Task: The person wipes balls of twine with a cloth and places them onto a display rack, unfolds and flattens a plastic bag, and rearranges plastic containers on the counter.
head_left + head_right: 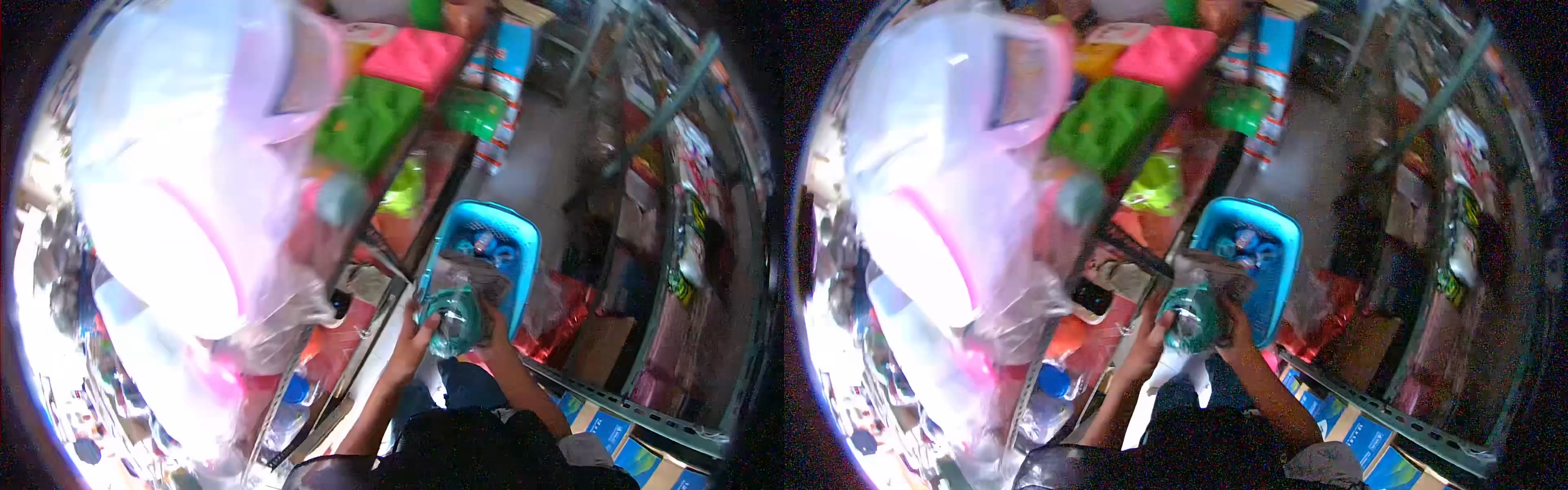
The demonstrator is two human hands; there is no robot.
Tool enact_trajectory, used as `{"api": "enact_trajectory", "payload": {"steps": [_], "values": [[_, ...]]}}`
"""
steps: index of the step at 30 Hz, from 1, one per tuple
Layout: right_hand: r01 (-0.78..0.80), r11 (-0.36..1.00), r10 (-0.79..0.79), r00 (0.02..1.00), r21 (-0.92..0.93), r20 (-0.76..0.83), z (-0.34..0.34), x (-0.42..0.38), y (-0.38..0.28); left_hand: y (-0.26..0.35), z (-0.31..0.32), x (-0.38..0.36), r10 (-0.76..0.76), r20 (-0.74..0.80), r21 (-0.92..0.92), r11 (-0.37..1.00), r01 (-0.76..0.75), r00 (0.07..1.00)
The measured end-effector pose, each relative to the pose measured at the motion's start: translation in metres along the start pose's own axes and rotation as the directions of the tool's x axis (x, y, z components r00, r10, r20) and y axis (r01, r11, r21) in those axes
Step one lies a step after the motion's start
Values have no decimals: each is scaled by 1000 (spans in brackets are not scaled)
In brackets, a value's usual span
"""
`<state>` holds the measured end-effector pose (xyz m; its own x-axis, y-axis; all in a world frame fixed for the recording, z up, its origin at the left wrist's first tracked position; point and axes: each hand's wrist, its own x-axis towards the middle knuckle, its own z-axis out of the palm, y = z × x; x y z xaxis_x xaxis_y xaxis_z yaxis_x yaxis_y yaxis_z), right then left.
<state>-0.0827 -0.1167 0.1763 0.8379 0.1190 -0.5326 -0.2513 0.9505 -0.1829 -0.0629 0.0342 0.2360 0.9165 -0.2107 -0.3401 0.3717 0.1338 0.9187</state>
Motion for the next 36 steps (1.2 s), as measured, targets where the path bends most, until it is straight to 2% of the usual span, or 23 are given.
{"api": "enact_trajectory", "payload": {"steps": [1, 3, 5, 7, 8, 9, 11, 13, 14, 15, 17, 19, 21, 23, 25, 26, 27, 28, 29, 31, 33, 35, 36], "values": [[-20, 1000, 21, 999, -19, 26, 5, -2, 11, 1, -11, -6, 269, -164, 384, 904, -189, 949], [10, 1000, -10, 998, 6, -68, 54, -28, 31, 27, -33, -34, 260, -222, 444, 885, -141, 940], [31, 990, -30, 1000, -137, 8, 74, -50, 56, 42, -44, -66, 522, -49, 642, 670, -374, 851], [134, 920, -91, 987, -368, 130, 87, -75, 84, 63, -50, -101, 580, -74, 667, 634, -392, 811], [129, 917, -76, 985, -378, 152, 96, -90, 97, 72, -57, -115, 568, -97, 667, 647, -370, 817], [269, 836, -109, 935, -478, 337, 105, -107, 109, 78, -65, -127, 557, -120, 664, 660, -350, 822], [426, 728, -93, 838, -537, 538, 120, -139, 128, 84, -82, -156, 573, -177, 597, 709, -375, 800], [-22, 833, 156, 968, -554, 196, 127, -164, 143, 93, -93, -184, 779, -140, 660, 534, -529, 611], [-90, 847, 262, 928, -524, 264, 114, -165, 151, 102, -98, -198, 800, -115, 667, 501, -550, 589], [-109, 826, 312, 906, -553, 288, 109, -170, 158, 110, -104, -218, 784, -118, 633, 533, -562, 610], [-98, 805, 346, 879, -585, 328, 109, -181, 175, 116, -129, -244, 857, -31, 750, 360, -555, 515], [-71, 809, 346, 860, -583, 376, 114, -184, 196, 134, -145, -280, 872, 13, 767, 305, -564, 490], [-38, 820, 335, 842, -572, 424, 120, -186, 215, 152, -159, -321, 899, 107, 862, 130, -490, 426], [-11, 830, 324, 823, -558, 466, 127, -185, 235, 165, -186, -357, 963, 113, 945, -27, -326, 247], [0, 843, 320, 805, -539, 499, 135, -187, 252, 203, -212, -402, 970, -39, 979, 85, -185, 241], [8, 847, 319, 793, -532, 519, 138, -185, 262, 216, -238, -413, 989, 37, 999, -39, 9, 146], [6, 850, 322, 785, -526, 529, 143, -186, 267, 231, -251, -429, 986, -93, 996, 91, 23, 140], [6, 855, 322, 777, -518, 540, 144, -186, 271, 245, -271, -439, 987, -88, 993, 76, 91, 134], [6, 859, 321, 773, -513, 547, 145, -186, 274, 252, -300, -446, 968, -136, 988, 118, 97, 210], [7, 867, 313, 770, -498, 556, 148, -185, 280, 256, -355, -465, 912, -158, 923, -1, 386, 378], [12, 876, 298, 772, -482, 561, 147, -183, 278, 260, -365, -482, 936, -153, 931, 29, 363, 316], [29, 887, 267, 782, -460, 564, 143, -179, 277, 256, -348, -498, 965, -178, 962, 129, 241, 193], [33, 895, 249, 791, -445, 559, 139, -177, 272, 250, -334, -500, 981, -175, 968, 154, 196, 90]]}}
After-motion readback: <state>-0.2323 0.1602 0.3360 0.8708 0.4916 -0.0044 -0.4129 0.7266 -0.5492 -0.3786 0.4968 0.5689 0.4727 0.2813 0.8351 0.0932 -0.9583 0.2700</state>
